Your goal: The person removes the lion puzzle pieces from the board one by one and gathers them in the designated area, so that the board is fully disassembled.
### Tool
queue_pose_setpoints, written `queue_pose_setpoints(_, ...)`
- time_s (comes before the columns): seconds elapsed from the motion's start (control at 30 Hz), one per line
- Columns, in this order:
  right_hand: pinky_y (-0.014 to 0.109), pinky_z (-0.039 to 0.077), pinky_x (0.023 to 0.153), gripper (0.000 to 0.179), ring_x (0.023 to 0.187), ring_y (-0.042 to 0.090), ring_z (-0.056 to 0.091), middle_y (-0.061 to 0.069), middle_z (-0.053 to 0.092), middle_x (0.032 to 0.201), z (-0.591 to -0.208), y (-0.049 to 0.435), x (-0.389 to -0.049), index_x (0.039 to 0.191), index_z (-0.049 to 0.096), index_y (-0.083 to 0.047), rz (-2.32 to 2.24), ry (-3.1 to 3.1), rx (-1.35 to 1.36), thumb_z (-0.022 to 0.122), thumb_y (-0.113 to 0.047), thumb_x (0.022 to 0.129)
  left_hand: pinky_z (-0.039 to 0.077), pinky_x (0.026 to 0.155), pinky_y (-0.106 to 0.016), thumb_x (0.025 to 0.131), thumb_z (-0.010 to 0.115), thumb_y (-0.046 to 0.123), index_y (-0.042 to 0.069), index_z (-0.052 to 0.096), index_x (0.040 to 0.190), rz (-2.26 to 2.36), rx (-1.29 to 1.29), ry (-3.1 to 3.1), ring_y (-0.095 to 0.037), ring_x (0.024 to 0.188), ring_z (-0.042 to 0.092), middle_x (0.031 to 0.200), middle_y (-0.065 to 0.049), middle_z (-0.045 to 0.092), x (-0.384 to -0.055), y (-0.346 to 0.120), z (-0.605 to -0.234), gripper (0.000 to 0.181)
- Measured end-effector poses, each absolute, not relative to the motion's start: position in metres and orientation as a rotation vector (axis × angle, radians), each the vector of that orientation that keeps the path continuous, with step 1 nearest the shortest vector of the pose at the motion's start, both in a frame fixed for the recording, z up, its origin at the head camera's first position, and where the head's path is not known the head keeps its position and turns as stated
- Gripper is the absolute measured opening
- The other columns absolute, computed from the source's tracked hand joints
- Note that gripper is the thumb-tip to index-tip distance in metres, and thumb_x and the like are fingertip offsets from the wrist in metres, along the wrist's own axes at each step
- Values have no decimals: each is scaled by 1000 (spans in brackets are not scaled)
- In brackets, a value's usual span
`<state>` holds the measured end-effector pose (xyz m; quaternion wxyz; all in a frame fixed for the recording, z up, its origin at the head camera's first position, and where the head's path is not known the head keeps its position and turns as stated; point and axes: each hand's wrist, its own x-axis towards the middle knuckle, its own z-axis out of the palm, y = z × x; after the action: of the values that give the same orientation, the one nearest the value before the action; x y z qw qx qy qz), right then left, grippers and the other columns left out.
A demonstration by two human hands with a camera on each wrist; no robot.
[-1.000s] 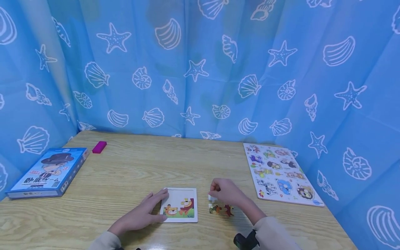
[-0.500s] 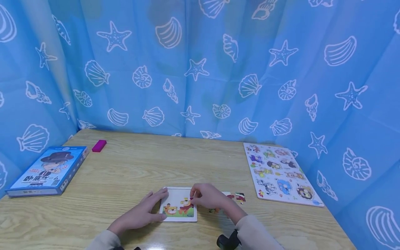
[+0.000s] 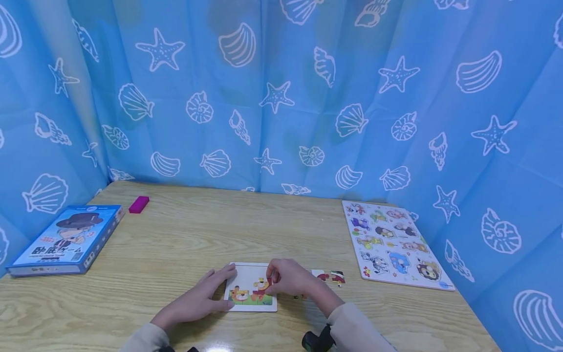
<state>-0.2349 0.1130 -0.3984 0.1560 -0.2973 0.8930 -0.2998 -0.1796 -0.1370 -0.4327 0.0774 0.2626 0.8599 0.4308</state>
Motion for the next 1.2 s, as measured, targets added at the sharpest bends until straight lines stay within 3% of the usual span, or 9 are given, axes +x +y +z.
queue_pose_setpoints(0.6, 28, 44, 61, 29, 73, 14, 51, 1, 52, 87, -399, 109, -230, 88, 52, -9, -896, 2603, -850, 78, -4, 76, 0, 113, -51, 88, 66, 23, -8, 34, 141, 1296, 780, 2557, -32, 141, 16, 152, -20, 24, -180, -137, -433, 70)
queue_pose_setpoints(0.83, 28, 46, 63, 30, 72, 13, 53, -2, 57, 80, -400, 108, -230, 86, 51, -9, -961, 2564, -831, 77, 1, 75, -1, 113, -51, 88, 66, 23, -9, 34, 141, 1294, 793, 2566, -32, 141, 16, 152, -20, 24, -180, -138, -433, 70)
queue_pose_setpoints(1.03, 26, 47, 64, 23, 72, 11, 54, -5, 59, 82, -398, 106, -228, 90, 60, -9, -925, 2571, -846, 77, -2, 77, 0, 113, -52, 88, 66, 24, -9, 34, 141, 1301, 791, 2564, -32, 141, 16, 152, -20, 24, -180, -137, -433, 70)
queue_pose_setpoints(1.2, 24, 41, 59, 11, 66, 8, 48, -7, 56, 74, -397, 106, -228, 84, 61, -9, -873, 2587, -916, 72, -9, 84, 0, 113, -52, 88, 66, 24, -9, 34, 141, 1298, 788, 2570, -32, 141, 16, 152, -20, 24, -180, -137, -433, 70)
